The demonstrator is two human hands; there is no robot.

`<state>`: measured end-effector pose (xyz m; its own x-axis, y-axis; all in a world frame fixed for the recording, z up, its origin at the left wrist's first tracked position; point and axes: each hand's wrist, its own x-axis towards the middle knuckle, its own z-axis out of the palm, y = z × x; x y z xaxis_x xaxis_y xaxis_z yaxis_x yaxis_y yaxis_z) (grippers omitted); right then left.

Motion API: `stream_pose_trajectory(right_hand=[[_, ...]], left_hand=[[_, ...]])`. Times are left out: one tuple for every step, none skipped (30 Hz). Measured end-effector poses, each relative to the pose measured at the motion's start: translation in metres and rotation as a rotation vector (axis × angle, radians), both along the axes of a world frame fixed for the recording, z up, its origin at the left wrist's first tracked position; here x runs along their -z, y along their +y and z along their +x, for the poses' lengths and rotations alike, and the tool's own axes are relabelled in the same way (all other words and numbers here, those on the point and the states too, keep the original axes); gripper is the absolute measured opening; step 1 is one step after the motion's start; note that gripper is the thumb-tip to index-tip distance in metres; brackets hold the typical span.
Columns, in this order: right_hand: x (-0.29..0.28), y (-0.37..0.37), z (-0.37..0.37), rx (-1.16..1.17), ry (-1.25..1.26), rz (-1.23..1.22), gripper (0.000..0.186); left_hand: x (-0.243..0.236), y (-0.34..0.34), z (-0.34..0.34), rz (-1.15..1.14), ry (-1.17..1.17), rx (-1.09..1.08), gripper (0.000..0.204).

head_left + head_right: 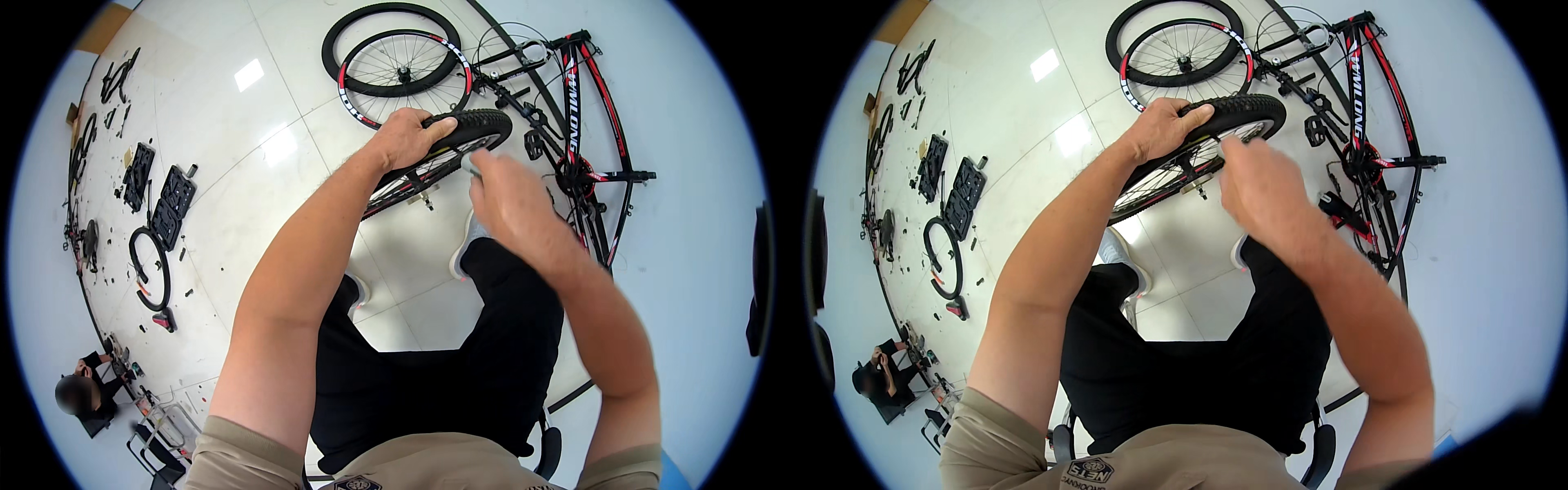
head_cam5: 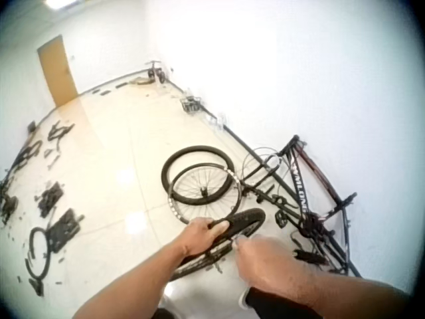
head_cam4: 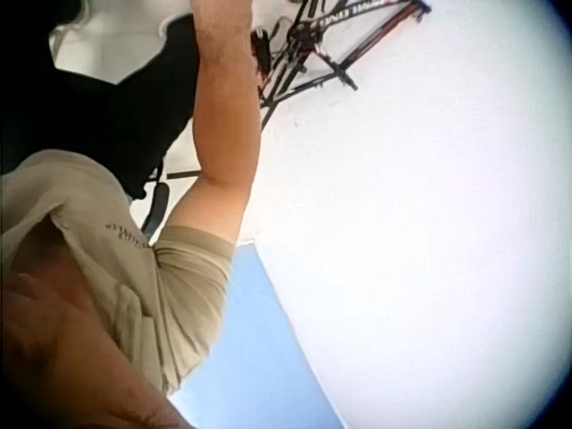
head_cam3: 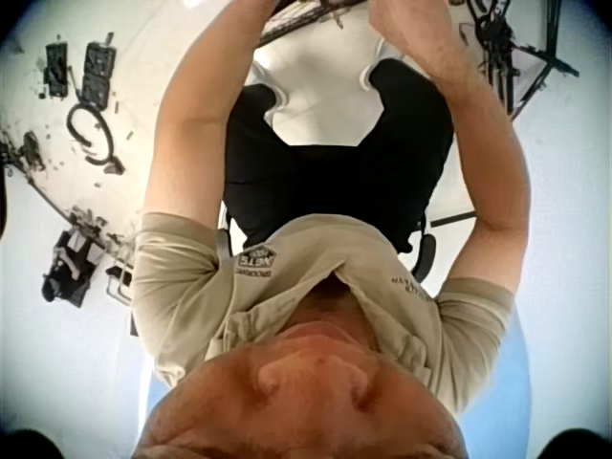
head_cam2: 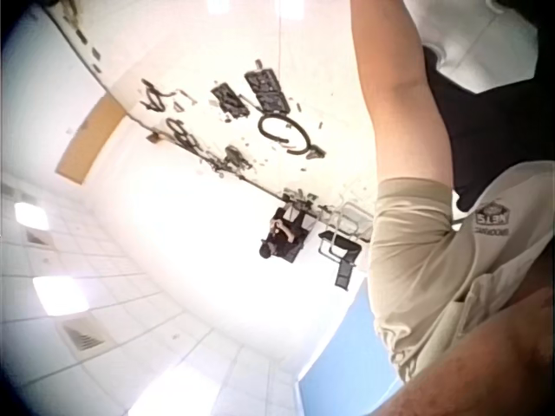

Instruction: The person removes a bicycle tire from a wheel, places the tire on the floor, and then uses a tool to adjust the wheel rim. The person then picks up another tire and begins to mount it onto the wheel.

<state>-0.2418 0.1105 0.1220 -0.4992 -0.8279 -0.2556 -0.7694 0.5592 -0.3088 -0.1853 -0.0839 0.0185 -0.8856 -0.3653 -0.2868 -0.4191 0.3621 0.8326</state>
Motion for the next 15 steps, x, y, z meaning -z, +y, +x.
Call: stream_pose_trajectory(right_hand=[[0.014, 0.013, 0.007, 0.031, 0.028, -0.1, 0.032], [0.025, 0.024, 0.008, 0.079, -0.009, -0.181, 0.033], [0.036, 0.03, 0.011, 0.118, -0.054, -0.267, 0.035], [0.05, 0.034, 0.015, 0.157, -0.103, -0.353, 0.037], [0.068, 0.037, 0.021, 0.201, -0.136, -0.449, 0.036], [0.089, 0.042, 0.027, 0.249, -0.171, -0.546, 0.036], [0.112, 0.046, 0.032, 0.302, -0.203, -0.645, 0.036], [0.135, 0.051, 0.036, 0.353, -0.281, -0.618, 0.037], [0.14, 0.046, 0.039, 0.384, -0.362, -0.606, 0.036], [0.14, 0.039, 0.04, 0.415, -0.437, -0.586, 0.035], [0.143, 0.032, 0.042, 0.448, -0.512, -0.566, 0.035], [0.146, 0.024, 0.037, 0.483, -0.531, -0.534, 0.032], [0.149, 0.019, 0.033, 0.497, -0.571, -0.531, 0.03], [0.152, 0.015, 0.029, 0.51, -0.61, -0.528, 0.028], [0.157, 0.01, 0.027, 0.527, -0.653, -0.529, 0.026]], left_hand=[[-0.003, -0.002, 0.0, 0.015, 0.004, -0.008, 0.061], [-0.004, 0.0, -0.004, 0.039, 0.008, 0.001, 0.061], [-0.004, 0.0, -0.003, 0.056, 0.004, 0.001, 0.062], [-0.002, -0.003, 0.0, 0.1, 0.001, -0.017, 0.061], [0.0, -0.006, 0.003, 0.143, -0.002, -0.034, 0.06], [0.002, -0.006, 0.004, 0.186, -0.007, -0.048, 0.059], [-0.002, -0.003, 0.002, 0.135, -0.007, -0.028, 0.059], [-0.008, 0.004, 0.0, 0.085, -0.01, -0.002, 0.06], [-0.009, 0.007, 0.004, 0.037, -0.02, 0.013, 0.061], [-0.005, 0.007, 0.006, 0.029, 0.042, -0.008, 0.061], [-0.002, 0.003, 0.008, 0.078, 0.002, -0.044, 0.06], [-0.007, 0.001, 0.008, 0.081, -0.02, -0.042, 0.06], [-0.011, 0.0, 0.007, 0.084, -0.043, -0.04, 0.059], [-0.007, 0.0, 0.008, 0.073, -0.001, -0.042, 0.06], [-0.009, 0.0, 0.008, 0.017, -0.015, -0.026, 0.061]])
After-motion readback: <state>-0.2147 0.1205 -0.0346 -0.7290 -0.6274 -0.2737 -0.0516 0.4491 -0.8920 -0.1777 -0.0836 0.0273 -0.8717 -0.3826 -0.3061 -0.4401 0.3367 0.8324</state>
